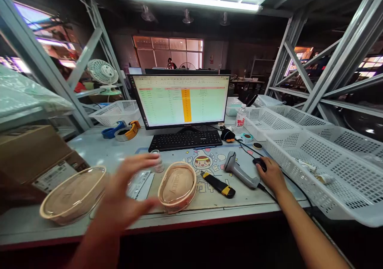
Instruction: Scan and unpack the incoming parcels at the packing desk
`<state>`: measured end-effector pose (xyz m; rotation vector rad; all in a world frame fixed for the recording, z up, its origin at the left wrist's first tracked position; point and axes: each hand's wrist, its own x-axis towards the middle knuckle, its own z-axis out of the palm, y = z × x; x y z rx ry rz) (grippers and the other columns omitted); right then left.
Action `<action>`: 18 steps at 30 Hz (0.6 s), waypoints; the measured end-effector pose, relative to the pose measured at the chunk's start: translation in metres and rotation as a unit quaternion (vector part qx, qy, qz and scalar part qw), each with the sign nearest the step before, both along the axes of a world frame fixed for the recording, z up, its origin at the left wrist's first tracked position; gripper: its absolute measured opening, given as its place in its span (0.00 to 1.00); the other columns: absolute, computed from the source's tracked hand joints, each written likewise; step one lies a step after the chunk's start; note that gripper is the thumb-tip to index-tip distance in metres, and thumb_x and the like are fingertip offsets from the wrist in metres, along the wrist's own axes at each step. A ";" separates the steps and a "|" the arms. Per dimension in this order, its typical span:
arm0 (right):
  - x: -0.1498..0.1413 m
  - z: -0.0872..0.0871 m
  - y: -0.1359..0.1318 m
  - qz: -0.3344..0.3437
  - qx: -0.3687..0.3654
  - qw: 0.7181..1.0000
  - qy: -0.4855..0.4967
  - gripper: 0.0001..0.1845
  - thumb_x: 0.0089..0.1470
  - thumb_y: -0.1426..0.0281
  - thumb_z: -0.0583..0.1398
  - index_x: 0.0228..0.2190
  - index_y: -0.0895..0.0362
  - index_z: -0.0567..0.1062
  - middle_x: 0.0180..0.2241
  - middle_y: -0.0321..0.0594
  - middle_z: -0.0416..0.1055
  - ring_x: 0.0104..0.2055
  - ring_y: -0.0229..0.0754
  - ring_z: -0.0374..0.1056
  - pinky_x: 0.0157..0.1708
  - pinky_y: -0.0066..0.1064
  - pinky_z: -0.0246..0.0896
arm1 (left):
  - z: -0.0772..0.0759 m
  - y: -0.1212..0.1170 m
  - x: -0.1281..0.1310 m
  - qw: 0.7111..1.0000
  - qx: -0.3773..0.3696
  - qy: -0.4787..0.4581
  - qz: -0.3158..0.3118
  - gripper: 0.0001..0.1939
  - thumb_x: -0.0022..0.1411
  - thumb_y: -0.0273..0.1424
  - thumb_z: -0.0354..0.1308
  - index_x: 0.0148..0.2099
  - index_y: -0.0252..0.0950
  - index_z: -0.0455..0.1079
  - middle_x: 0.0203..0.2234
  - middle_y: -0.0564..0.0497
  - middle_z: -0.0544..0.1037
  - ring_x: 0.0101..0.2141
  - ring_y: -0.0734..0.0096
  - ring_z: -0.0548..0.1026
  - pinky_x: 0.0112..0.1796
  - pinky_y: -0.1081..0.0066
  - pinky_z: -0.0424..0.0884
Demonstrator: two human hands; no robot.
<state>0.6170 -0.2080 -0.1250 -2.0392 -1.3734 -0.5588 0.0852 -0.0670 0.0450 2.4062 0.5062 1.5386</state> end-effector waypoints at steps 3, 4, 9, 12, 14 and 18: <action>-0.006 0.010 -0.001 -0.014 0.015 1.000 0.000 0.26 0.66 0.53 0.54 0.52 0.58 0.77 0.52 0.55 0.77 0.55 0.59 0.71 0.59 0.55 0.66 | -0.073 -0.016 0.025 0.957 -0.077 0.269 0.076 0.40 0.47 0.52 0.76 0.63 0.58 0.76 0.66 0.45 0.72 0.68 0.26 0.64 0.60 0.28 0.70; -0.009 0.019 -0.001 -0.016 0.019 1.000 -0.001 0.26 0.65 0.53 0.55 0.51 0.58 0.78 0.51 0.56 0.78 0.55 0.59 0.71 0.59 0.56 0.66 | -0.095 -0.015 0.031 0.947 -0.093 0.289 0.101 0.37 0.52 0.49 0.74 0.64 0.55 0.76 0.68 0.45 0.70 0.70 0.27 0.60 0.62 0.30 0.69; -0.069 0.100 0.003 0.055 0.060 0.994 0.073 0.29 0.65 0.47 0.55 0.47 0.59 0.80 0.50 0.56 0.78 0.51 0.58 0.74 0.55 0.54 0.69 | -0.134 -0.009 0.025 0.963 -0.079 0.231 0.112 0.27 0.68 0.42 0.62 0.67 0.57 0.73 0.70 0.52 0.68 0.73 0.39 0.58 0.68 0.37 0.66; -0.145 0.135 0.000 0.169 -0.051 0.945 0.274 0.38 0.63 0.41 0.58 0.59 0.56 0.75 0.48 0.51 0.79 0.36 0.48 0.74 0.38 0.44 0.74 | -0.123 -0.035 0.022 0.974 -0.040 0.216 0.055 0.25 0.70 0.42 0.60 0.67 0.58 0.73 0.69 0.53 0.69 0.72 0.44 0.60 0.68 0.39 0.65; -0.194 0.136 -0.011 0.274 -0.132 0.876 0.375 0.45 0.59 0.38 0.61 0.65 0.54 0.70 0.50 0.49 0.78 0.35 0.47 0.74 0.34 0.39 0.73 | -0.115 -0.062 0.030 0.977 0.029 0.210 -0.033 0.26 0.70 0.44 0.62 0.69 0.61 0.70 0.67 0.54 0.71 0.71 0.44 0.62 0.67 0.39 0.68; -0.234 0.117 -0.055 0.309 -0.193 0.777 0.514 0.39 0.53 0.38 0.67 0.52 0.57 0.78 0.36 0.40 0.76 0.29 0.39 0.69 0.24 0.28 0.64 | -0.108 -0.103 0.023 0.965 0.146 0.157 -0.153 0.40 0.67 0.43 0.65 0.76 0.62 0.56 0.64 0.55 0.75 0.66 0.46 0.71 0.59 0.45 0.80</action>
